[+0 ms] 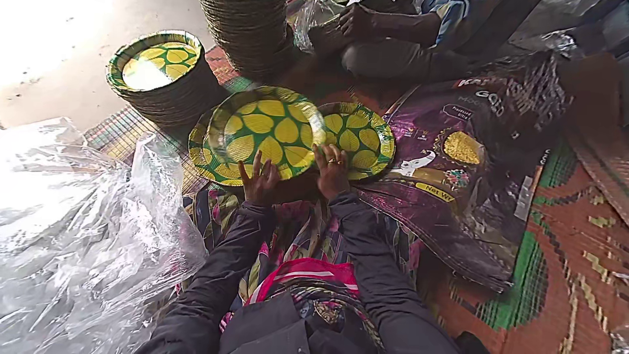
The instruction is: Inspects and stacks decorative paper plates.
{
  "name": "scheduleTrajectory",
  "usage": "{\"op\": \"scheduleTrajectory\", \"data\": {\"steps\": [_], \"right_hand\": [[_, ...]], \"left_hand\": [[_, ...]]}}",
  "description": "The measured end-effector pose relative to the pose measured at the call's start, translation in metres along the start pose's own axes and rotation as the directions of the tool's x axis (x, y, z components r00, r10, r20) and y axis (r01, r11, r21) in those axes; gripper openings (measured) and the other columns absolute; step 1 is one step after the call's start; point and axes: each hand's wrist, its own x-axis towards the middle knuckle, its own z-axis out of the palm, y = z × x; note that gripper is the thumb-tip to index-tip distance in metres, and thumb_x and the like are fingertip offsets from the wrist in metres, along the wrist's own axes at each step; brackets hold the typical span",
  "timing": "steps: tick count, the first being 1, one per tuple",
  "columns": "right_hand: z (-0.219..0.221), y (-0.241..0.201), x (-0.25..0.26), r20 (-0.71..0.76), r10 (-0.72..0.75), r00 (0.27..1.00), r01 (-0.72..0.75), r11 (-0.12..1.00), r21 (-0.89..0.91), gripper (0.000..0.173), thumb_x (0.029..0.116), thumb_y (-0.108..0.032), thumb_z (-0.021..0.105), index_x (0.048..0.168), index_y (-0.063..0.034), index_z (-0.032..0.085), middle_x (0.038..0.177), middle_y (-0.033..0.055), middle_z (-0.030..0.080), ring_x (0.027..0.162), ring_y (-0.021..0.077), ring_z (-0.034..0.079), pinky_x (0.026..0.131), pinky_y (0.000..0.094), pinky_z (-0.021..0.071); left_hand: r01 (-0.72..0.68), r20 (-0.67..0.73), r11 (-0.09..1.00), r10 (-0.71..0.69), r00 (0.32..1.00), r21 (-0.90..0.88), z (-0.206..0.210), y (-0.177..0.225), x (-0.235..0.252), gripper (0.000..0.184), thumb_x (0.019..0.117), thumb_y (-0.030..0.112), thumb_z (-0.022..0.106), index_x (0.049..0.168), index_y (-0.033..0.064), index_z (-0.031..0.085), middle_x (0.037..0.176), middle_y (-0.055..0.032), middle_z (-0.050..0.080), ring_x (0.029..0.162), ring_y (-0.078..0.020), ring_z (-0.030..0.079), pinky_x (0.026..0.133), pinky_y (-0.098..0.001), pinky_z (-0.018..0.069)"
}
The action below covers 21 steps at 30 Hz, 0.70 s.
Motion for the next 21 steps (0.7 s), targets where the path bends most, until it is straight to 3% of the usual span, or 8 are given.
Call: {"op": "scheduleTrajectory", "data": {"steps": [2,3,5,7,9,16,19,21], "right_hand": [[-0.004,0.013,0.000,0.242,0.245,0.939,-0.240,0.969,-0.050,0.074,0.0870,-0.007,0.078,0.154,-0.0050,0.046,0.154,0.0286,0.046,0.146,0.0513,0.039,0.116,0.0734,0.0237],[-0.007,0.020,0.002,0.390,0.357,0.849,-0.341,0.933,-0.112,0.074,0.0913,-0.012,0.075,0.156,-0.0043,0.042,0.157,0.0282,0.043,0.148,0.0498,0.035,0.119,0.0728,0.0196],[-0.004,0.033,0.001,0.565,0.450,0.691,-0.400,0.890,-0.219,0.059,0.0973,-0.012,0.068,0.151,-0.0002,0.048,0.150,0.0287,0.050,0.144,0.0475,0.042,0.120,0.0703,0.0201],[-0.001,0.033,0.000,0.618,0.462,0.636,-0.359,0.886,-0.294,0.037,0.1000,-0.002,0.057,0.137,0.0032,0.061,0.142,0.0266,0.058,0.137,0.0432,0.051,0.121,0.0627,0.0262],[-0.001,0.023,0.003,0.604,0.466,0.647,-0.319,0.884,-0.340,0.026,0.0994,0.005,0.053,0.120,0.0080,0.068,0.132,0.0267,0.064,0.129,0.0405,0.058,0.118,0.0569,0.0321],[-0.014,0.035,0.004,0.565,0.482,0.670,-0.401,0.875,-0.271,0.026,0.0907,0.007,0.064,0.115,0.0028,0.070,0.124,0.0276,0.066,0.124,0.0439,0.060,0.108,0.0589,0.0423],[-0.027,0.028,0.003,0.482,0.408,0.776,-0.356,0.913,-0.199,0.034,0.0960,0.005,0.058,0.127,-0.0010,0.068,0.130,0.0310,0.063,0.127,0.0482,0.057,0.109,0.0637,0.0399],[-0.031,0.014,0.000,0.223,0.261,0.939,-0.236,0.963,-0.131,0.032,0.0958,0.009,0.054,0.121,0.0013,0.072,0.122,0.0323,0.067,0.119,0.0510,0.062,0.105,0.0640,0.0438]], "left_hand": [[0.191,0.219,0.981,-0.192,0.957,0.026,0.003,-0.013,0.000,0.027,0.0972,0.000,0.057,0.118,0.0013,0.075,0.127,-0.0179,0.073,0.127,-0.0416,0.064,0.113,-0.0710,0.0339],[0.300,0.393,0.951,-0.304,0.868,0.074,0.004,-0.019,0.003,0.030,0.1004,0.001,0.053,0.125,0.0002,0.071,0.135,-0.0202,0.068,0.132,-0.0414,0.060,0.115,-0.0672,0.0344],[0.432,0.682,0.877,-0.448,0.579,0.210,0.008,-0.029,0.012,0.043,0.1050,0.005,0.047,0.147,0.0043,0.056,0.158,-0.0186,0.048,0.149,-0.0391,0.042,0.120,-0.0631,0.0305],[0.449,0.748,0.860,-0.459,0.479,0.241,0.009,-0.027,0.017,0.048,0.1041,0.003,0.047,0.151,0.0063,0.051,0.163,-0.0173,0.041,0.153,-0.0379,0.036,0.120,-0.0610,0.0330],[0.443,0.760,0.871,-0.431,0.486,0.211,0.010,-0.023,0.018,0.047,0.1033,0.002,0.048,0.150,0.0066,0.053,0.163,-0.0164,0.042,0.152,-0.0366,0.037,0.119,-0.0594,0.0350],[0.515,0.714,0.852,-0.418,0.562,0.094,0.013,-0.030,0.011,0.041,0.1047,0.009,0.051,0.145,0.0056,0.058,0.159,-0.0186,0.047,0.151,-0.0383,0.039,0.120,-0.0598,0.0322],[0.506,0.476,0.861,-0.469,0.744,0.056,0.006,-0.017,0.007,0.077,0.0924,0.005,0.066,0.162,0.0080,0.033,0.166,-0.0284,0.027,0.155,-0.0497,0.022,0.119,-0.0736,0.0198],[0.299,0.090,0.953,-0.302,0.949,0.042,0.002,-0.009,0.003,0.077,0.0825,0.008,0.073,0.154,0.0048,0.045,0.160,-0.0346,0.035,0.150,-0.0577,0.027,0.112,-0.0817,0.0178]]}}
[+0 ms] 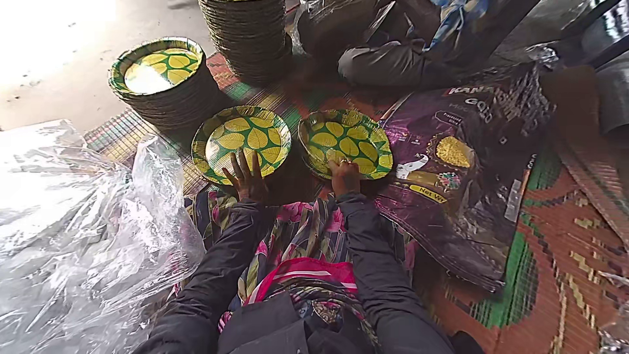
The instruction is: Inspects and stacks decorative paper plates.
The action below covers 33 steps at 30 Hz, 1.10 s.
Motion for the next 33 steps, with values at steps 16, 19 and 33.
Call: {"op": "scheduleTrajectory", "data": {"steps": [16,19,33], "right_hand": [[0.036,0.015,0.010,0.440,0.218,0.871,-0.223,0.974,-0.040,0.062,0.0987,-0.017,0.068,0.152,0.0026,0.044,0.156,0.0277,0.045,0.147,0.0457,0.039,0.121,0.0695,0.0191],[0.024,0.006,0.009,0.500,0.221,0.838,-0.187,0.975,-0.117,0.035,0.1022,0.001,0.051,0.136,0.0057,0.061,0.144,0.0273,0.056,0.139,0.0421,0.050,0.122,0.0601,0.0247],[0.021,-0.008,-0.006,-0.446,-0.180,0.877,0.211,0.977,0.022,0.023,0.0899,0.010,0.062,0.107,0.0023,0.075,0.100,0.0284,0.071,0.101,0.0475,0.069,0.099,0.0612,0.0502]], "left_hand": [[0.179,0.691,0.975,-0.220,0.688,0.131,0.009,-0.011,0.015,0.077,0.1037,0.053,0.055,0.161,0.0065,0.034,0.171,-0.0200,0.021,0.159,-0.0424,0.015,0.121,-0.0732,0.0136],[0.158,0.691,0.982,-0.186,0.698,0.105,0.011,-0.010,0.012,0.076,0.1022,0.052,0.058,0.161,0.0104,0.035,0.172,-0.0200,0.019,0.160,-0.0424,0.012,0.122,-0.0726,0.0101],[-0.246,-0.095,0.964,0.238,0.967,-0.095,0.003,0.000,-0.005,0.060,0.1010,0.040,0.060,0.150,0.0063,0.050,0.157,-0.0314,0.042,0.150,-0.0538,0.032,0.115,-0.0769,0.0186]]}}
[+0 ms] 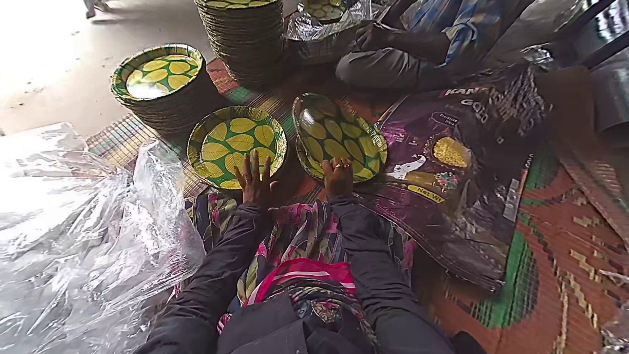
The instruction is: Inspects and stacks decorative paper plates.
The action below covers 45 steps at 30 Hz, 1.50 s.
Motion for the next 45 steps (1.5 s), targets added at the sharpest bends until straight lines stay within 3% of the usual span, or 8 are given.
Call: {"op": "scheduleTrajectory", "data": {"steps": [4,8,14,23,29,36,41,45], "right_hand": [[0.010,-0.002,0.001,-0.076,-0.266,0.961,0.273,0.956,0.105,0.036,0.0867,0.000,0.072,0.122,-0.0041,0.071,0.122,0.0250,0.069,0.122,0.0487,0.062,0.109,0.0698,0.0388],[0.010,0.013,0.002,0.386,0.178,0.905,-0.184,0.983,-0.020,0.072,0.0850,-0.015,0.082,0.148,0.0004,0.051,0.149,0.0287,0.052,0.144,0.0503,0.042,0.118,0.0741,0.0207],[0.016,0.022,0.006,0.778,0.421,0.466,-0.251,0.906,-0.340,0.030,0.0999,0.001,0.055,0.128,0.0092,0.064,0.134,0.0295,0.062,0.133,0.0436,0.055,0.123,0.0614,0.0217],[0.002,0.017,0.008,0.645,0.400,0.652,-0.339,0.914,-0.224,0.032,0.0952,0.008,0.057,0.125,0.0014,0.067,0.128,0.0293,0.065,0.127,0.0457,0.058,0.109,0.0611,0.0403],[0.015,0.004,-0.004,-0.127,-0.077,0.989,0.077,0.997,0.002,0.037,0.0897,0.008,0.064,0.119,-0.0103,0.077,0.099,0.0202,0.074,0.099,0.0410,0.070,0.101,0.0590,0.0486],[0.018,0.001,0.005,0.247,0.192,0.950,-0.205,0.978,0.030,0.073,0.0833,0.000,0.077,0.151,-0.0035,0.049,0.147,0.0283,0.054,0.137,0.0488,0.050,0.114,0.0663,0.0352],[0.021,0.028,-0.001,0.779,0.412,0.472,-0.352,0.899,-0.261,0.056,0.0960,-0.008,0.066,0.149,0.0009,0.050,0.148,0.0310,0.050,0.142,0.0492,0.044,0.119,0.0694,0.0238],[0.014,0.002,0.008,0.764,0.460,0.451,-0.264,0.887,-0.378,0.023,0.0962,-0.003,0.062,0.116,0.0067,0.071,0.133,0.0260,0.063,0.128,0.0411,0.058,0.109,0.0552,0.0446]], "left_hand": [[-0.172,-0.282,0.972,0.212,0.936,0.160,-0.004,0.009,0.003,0.031,0.1065,0.031,0.059,0.137,0.0248,0.060,0.150,-0.0157,0.054,0.149,-0.0388,0.037,0.114,-0.0719,0.0178],[0.001,0.078,0.999,-0.004,0.997,0.037,-0.013,-0.003,0.007,0.018,0.0944,0.001,0.060,0.105,0.0024,0.075,0.139,-0.0186,0.065,0.141,-0.0478,0.049,0.113,-0.0811,0.0172],[0.404,0.660,0.866,-0.491,0.569,0.295,-0.011,-0.012,0.024,0.041,0.1061,0.028,0.057,0.133,-0.0035,0.061,0.140,-0.0269,0.060,0.136,-0.0438,0.055,0.113,-0.0612,0.0398],[0.433,0.654,0.897,-0.381,0.654,0.091,-0.009,-0.016,0.015,0.054,0.0986,0.024,0.070,0.147,0.0071,0.054,0.155,-0.0222,0.048,0.149,-0.0418,0.039,0.121,-0.0659,0.0246],[-0.023,0.048,0.994,0.028,0.998,-0.106,0.000,-0.012,0.000,0.055,0.1004,0.036,0.061,0.145,0.0039,0.055,0.152,-0.0298,0.049,0.146,-0.0497,0.041,0.119,-0.0686,0.0263],[0.031,0.117,0.999,-0.027,0.993,-0.028,-0.006,-0.008,-0.001,0.027,0.0927,-0.001,0.060,0.116,0.0050,0.073,0.143,-0.0115,0.064,0.146,-0.0433,0.045,0.117,-0.0776,0.0188],[0.451,0.583,0.831,-0.552,0.595,0.327,-0.005,-0.016,0.018,0.040,0.1008,0.007,0.054,0.141,0.0059,0.059,0.157,-0.0165,0.051,0.149,-0.0368,0.042,0.122,-0.0691,0.0187],[0.494,0.601,0.774,-0.625,0.499,0.396,-0.004,-0.018,0.020,0.051,0.1059,0.038,0.056,0.144,0.0056,0.056,0.160,-0.0212,0.044,0.152,-0.0409,0.036,0.122,-0.0708,0.0174]]}}
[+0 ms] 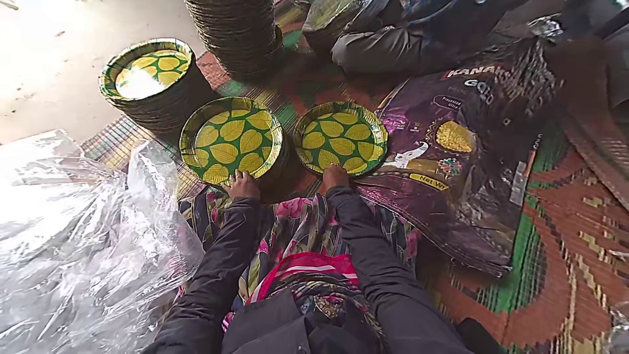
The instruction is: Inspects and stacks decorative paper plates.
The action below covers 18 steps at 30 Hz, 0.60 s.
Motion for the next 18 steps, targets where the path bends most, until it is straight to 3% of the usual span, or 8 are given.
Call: {"op": "scheduleTrajectory", "data": {"steps": [2,4,6,9,11,14,18], "right_hand": [[0.000,-0.002,0.000,-0.062,0.013,0.998,-0.011,0.999,0.034,0.023,0.0944,0.000,0.062,0.115,0.0063,0.070,0.130,0.0257,0.064,0.126,0.0419,0.060,0.103,0.0557,0.0492],[-0.001,0.002,0.000,-0.104,0.020,0.994,-0.011,0.996,0.089,0.029,0.0999,0.000,0.055,0.127,0.0023,0.067,0.132,0.0257,0.064,0.128,0.0425,0.059,0.104,0.0564,0.0482],[-0.004,0.008,-0.002,-0.099,0.027,0.995,-0.013,0.991,0.137,0.034,0.0979,0.000,0.058,0.131,0.0007,0.064,0.134,0.0277,0.062,0.130,0.0447,0.057,0.104,0.0585,0.0473],[0.002,0.021,0.009,-0.127,0.041,0.991,-0.009,0.969,0.247,0.031,0.0957,-0.009,0.069,0.125,0.0007,0.068,0.133,0.0294,0.061,0.130,0.0464,0.056,0.105,0.0601,0.0467],[0.006,0.025,0.014,-0.146,0.032,0.989,0.011,0.959,0.285,0.031,0.0977,-0.013,0.068,0.125,0.0018,0.067,0.136,0.0304,0.059,0.130,0.0470,0.055,0.105,0.0610,0.0472],[0.003,0.015,0.008,-0.087,0.025,0.996,-0.007,0.979,0.203,0.036,0.1046,-0.010,0.056,0.138,0.0038,0.056,0.134,0.0309,0.061,0.130,0.0475,0.057,0.104,0.0600,0.0479],[-0.001,-0.003,0.000,-0.106,-0.028,0.994,0.036,0.996,0.079,0.029,0.1039,0.000,0.048,0.127,0.0089,0.062,0.131,0.0285,0.063,0.129,0.0447,0.058,0.102,0.0559,0.0494]], "left_hand": [[-0.006,-0.013,1.000,0.006,1.000,-0.006,0.003,-0.001,0.002,0.052,0.1053,0.041,0.056,0.143,0.0053,0.057,0.159,-0.0227,0.045,0.152,-0.0422,0.035,0.121,-0.0724,0.0156],[-0.023,-0.025,0.999,0.022,0.999,-0.033,0.004,-0.002,0.001,0.051,0.1055,0.039,0.057,0.143,0.0048,0.057,0.159,-0.0242,0.044,0.153,-0.0431,0.033,0.121,-0.0732,0.0126],[-0.036,-0.029,0.997,0.034,0.999,-0.063,0.004,-0.002,0.000,0.050,0.1054,0.037,0.057,0.144,0.0059,0.056,0.159,-0.0235,0.044,0.153,-0.0430,0.033,0.121,-0.0738,0.0101],[-0.049,-0.019,0.996,0.048,0.999,-0.080,0.001,-0.003,-0.001,0.052,0.1040,0.037,0.061,0.146,0.0072,0.055,0.159,-0.0230,0.044,0.153,-0.0448,0.030,0.121,-0.0754,0.0084],[-0.048,-0.015,0.997,0.047,0.999,-0.065,0.003,-0.003,0.000,0.054,0.1027,0.038,0.063,0.147,0.0083,0.055,0.160,-0.0223,0.043,0.154,-0.0446,0.030,0.121,-0.0756,0.0079],[-0.048,0.005,0.999,0.048,0.999,-0.022,0.005,-0.001,-0.001,0.059,0.1017,0.040,0.064,0.150,0.0079,0.052,0.162,-0.0232,0.040,0.154,-0.0453,0.028,0.121,-0.0747,0.0086],[-0.074,0.042,0.995,0.071,0.997,0.062,0.001,0.002,-0.003,0.064,0.0996,0.040,0.067,0.152,0.0067,0.048,0.162,-0.0261,0.037,0.153,-0.0476,0.028,0.121,-0.0731,0.0158]]}}
